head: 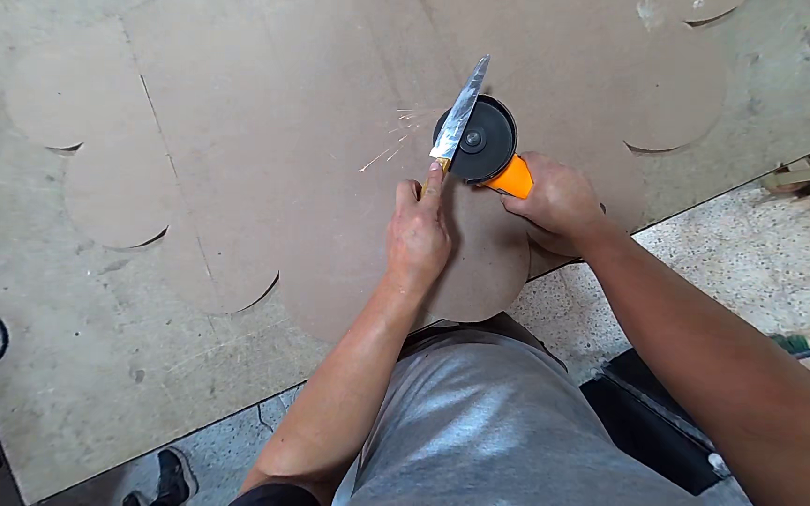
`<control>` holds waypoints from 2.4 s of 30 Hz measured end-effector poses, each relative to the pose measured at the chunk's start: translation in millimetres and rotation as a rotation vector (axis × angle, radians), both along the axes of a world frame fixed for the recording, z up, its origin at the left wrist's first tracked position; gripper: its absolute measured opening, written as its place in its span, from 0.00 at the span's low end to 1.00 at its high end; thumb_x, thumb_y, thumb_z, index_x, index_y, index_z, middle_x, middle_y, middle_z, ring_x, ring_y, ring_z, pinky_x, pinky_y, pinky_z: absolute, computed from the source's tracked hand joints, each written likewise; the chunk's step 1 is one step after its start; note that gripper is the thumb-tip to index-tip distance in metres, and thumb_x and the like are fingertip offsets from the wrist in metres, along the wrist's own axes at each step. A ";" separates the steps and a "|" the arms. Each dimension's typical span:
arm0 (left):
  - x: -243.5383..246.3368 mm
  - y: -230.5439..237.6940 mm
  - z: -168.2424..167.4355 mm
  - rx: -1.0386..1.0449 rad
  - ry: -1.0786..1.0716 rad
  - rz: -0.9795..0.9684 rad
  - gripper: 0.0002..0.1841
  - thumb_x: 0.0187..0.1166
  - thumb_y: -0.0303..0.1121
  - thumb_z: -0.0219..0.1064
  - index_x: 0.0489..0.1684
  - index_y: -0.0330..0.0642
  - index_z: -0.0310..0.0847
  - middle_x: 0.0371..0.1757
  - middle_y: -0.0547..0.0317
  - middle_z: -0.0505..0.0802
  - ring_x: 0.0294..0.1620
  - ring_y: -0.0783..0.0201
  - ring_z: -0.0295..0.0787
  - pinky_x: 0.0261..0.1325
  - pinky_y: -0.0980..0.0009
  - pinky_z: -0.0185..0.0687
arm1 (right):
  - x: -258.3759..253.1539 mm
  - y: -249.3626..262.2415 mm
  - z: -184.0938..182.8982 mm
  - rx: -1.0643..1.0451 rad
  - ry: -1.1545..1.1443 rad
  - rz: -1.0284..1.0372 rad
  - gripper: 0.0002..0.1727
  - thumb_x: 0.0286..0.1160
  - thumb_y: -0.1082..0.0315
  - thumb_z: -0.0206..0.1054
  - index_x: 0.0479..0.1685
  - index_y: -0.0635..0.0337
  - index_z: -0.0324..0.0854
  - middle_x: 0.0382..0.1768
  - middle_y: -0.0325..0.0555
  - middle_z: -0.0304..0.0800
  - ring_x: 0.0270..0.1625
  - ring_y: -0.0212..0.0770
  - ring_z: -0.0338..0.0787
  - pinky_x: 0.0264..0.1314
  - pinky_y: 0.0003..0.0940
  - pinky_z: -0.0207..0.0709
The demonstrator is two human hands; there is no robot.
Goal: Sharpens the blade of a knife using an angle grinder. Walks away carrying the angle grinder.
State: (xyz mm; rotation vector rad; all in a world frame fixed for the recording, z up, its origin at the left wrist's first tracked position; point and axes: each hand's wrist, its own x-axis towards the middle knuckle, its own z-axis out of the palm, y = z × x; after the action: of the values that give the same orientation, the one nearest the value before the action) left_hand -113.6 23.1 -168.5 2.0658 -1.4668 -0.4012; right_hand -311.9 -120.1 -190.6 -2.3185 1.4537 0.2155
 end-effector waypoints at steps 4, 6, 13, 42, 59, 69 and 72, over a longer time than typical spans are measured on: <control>-0.4 -6.3 -2.8 -0.012 0.006 0.006 0.25 0.86 0.29 0.59 0.84 0.48 0.75 0.52 0.44 0.85 0.44 0.55 0.87 0.44 0.62 0.88 | 0.6 0.5 0.9 -0.005 0.004 -0.002 0.38 0.66 0.43 0.77 0.74 0.54 0.75 0.59 0.55 0.90 0.57 0.60 0.93 0.51 0.66 0.84; -0.7 -8.7 -3.8 -0.014 0.007 0.005 0.25 0.86 0.29 0.59 0.84 0.48 0.75 0.52 0.44 0.84 0.44 0.55 0.87 0.44 0.63 0.88 | 0.7 0.4 1.0 -0.009 0.007 -0.001 0.38 0.66 0.42 0.77 0.74 0.54 0.76 0.59 0.55 0.91 0.55 0.60 0.93 0.50 0.66 0.84; 0.6 -20.6 -2.4 0.001 0.018 0.004 0.26 0.85 0.28 0.58 0.85 0.49 0.74 0.54 0.44 0.84 0.43 0.56 0.87 0.43 0.64 0.88 | -0.4 0.4 -1.5 -0.030 -0.009 0.009 0.40 0.65 0.41 0.76 0.74 0.55 0.76 0.58 0.55 0.91 0.56 0.60 0.93 0.50 0.66 0.84; 7.2 67.2 0.6 -0.011 -0.084 -0.025 0.26 0.83 0.26 0.60 0.83 0.47 0.77 0.53 0.42 0.85 0.41 0.55 0.87 0.39 0.62 0.88 | -2.2 -0.5 -5.6 -0.055 -0.031 0.041 0.38 0.66 0.42 0.76 0.71 0.58 0.77 0.59 0.56 0.90 0.56 0.61 0.93 0.52 0.66 0.84; 60.6 177.1 65.7 -0.202 0.959 0.333 0.22 0.88 0.33 0.58 0.80 0.48 0.79 0.44 0.56 0.88 0.28 0.71 0.78 0.30 0.77 0.77 | -1.2 -0.5 -0.7 -0.012 -0.034 0.013 0.40 0.67 0.41 0.77 0.75 0.54 0.75 0.60 0.57 0.89 0.57 0.64 0.92 0.51 0.72 0.83; 105.5 200.4 89.7 -0.515 1.622 0.301 0.19 0.90 0.35 0.54 0.72 0.36 0.78 0.35 0.49 0.88 0.21 0.69 0.80 0.23 0.76 0.78 | -17.7 -10.8 -3.2 0.129 -0.327 0.031 0.41 0.87 0.29 0.39 0.80 0.46 0.80 0.75 0.54 0.85 0.76 0.61 0.84 0.75 0.76 0.70; 108.0 204.4 92.5 -0.515 1.474 0.283 0.19 0.90 0.35 0.52 0.69 0.34 0.80 0.36 0.46 0.88 0.21 0.69 0.79 0.23 0.76 0.76 | -21.0 -14.9 -8.6 0.132 -0.346 -0.004 0.37 0.93 0.37 0.38 0.74 0.51 0.84 0.74 0.55 0.85 0.78 0.61 0.82 0.78 0.76 0.68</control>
State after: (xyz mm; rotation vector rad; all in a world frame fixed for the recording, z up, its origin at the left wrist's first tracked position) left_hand -5.6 227.5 -76.0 0.9717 -0.2893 -0.9874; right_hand -332.9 -135.0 -199.2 -2.1194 1.2334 -0.0866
